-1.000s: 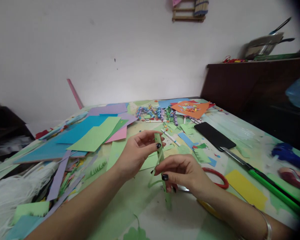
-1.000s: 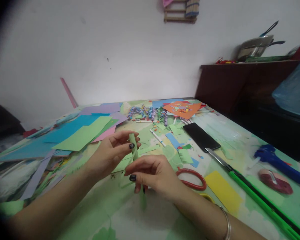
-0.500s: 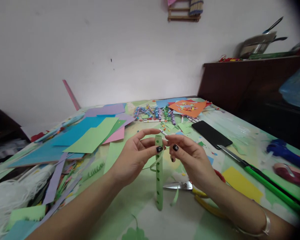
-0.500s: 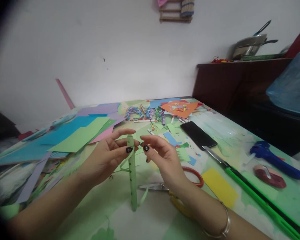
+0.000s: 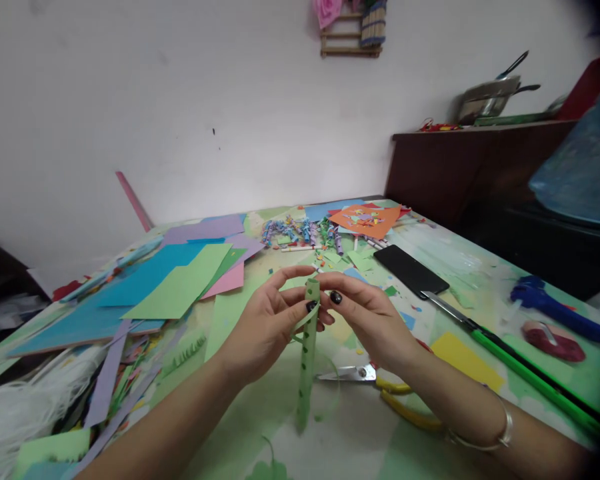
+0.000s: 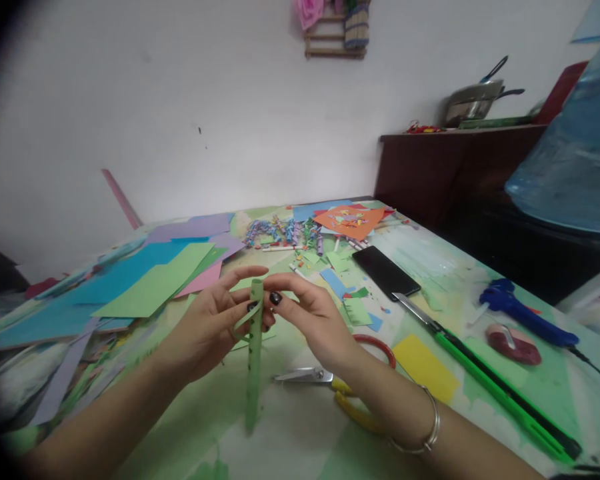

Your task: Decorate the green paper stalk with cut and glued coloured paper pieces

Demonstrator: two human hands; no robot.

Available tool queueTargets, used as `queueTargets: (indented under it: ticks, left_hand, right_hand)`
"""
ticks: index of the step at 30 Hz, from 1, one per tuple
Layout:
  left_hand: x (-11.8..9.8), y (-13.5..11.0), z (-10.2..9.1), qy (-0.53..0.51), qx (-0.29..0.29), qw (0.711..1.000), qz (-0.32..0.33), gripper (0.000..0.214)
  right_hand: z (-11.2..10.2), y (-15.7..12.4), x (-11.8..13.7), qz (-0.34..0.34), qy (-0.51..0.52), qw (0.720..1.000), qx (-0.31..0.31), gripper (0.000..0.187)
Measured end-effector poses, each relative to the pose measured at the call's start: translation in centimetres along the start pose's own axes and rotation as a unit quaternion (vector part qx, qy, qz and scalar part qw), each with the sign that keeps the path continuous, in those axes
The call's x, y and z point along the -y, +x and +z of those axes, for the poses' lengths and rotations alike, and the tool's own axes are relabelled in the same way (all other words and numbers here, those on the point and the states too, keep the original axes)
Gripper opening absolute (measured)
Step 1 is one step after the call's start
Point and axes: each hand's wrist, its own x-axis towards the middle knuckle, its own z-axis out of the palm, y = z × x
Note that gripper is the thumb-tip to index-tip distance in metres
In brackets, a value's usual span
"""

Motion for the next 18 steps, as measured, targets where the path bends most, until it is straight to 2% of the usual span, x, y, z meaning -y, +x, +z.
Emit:
queueTargets:
  ticks: [4, 8, 10, 14, 18]
  left_hand:
    - [-1.0, 0.0, 0.0, 0.041, -0.031, 0.998, 0.043, 0.035]
    - [-2.0, 0.5, -0.3, 0.087, -0.037, 0.992, 0.087, 0.030]
    - [-2.6, 1.2, -0.5, 0.092, -0.040, 0.989, 0.112, 0.029]
    - [-3.7, 3.3, -0.6, 0.079, -0.041, 0.985, 0.148, 0.032]
    - [-4.1, 4.9, -0.7, 0.066, -0.029, 0.985, 0.154, 0.038]
  right_hand:
    - [0.2, 1.9, 1.7, 0.004, -0.033, 0.999, -0.011, 0.013]
    - [-0.2, 4.8, 3.0, 0.047, -0.034, 0.994, 0.089, 0.015]
    - [-0.4, 6.2, 3.3, 0.042, -0.026, 0.992, 0.119, 0.018]
    - [-0.6, 8.5, 3.8, -0.004, -0.016, 0.995, 0.103, 0.018]
    - [-1.3, 9.8, 3.8, -0.022, 0.023, 0.995, 0.099, 0.014]
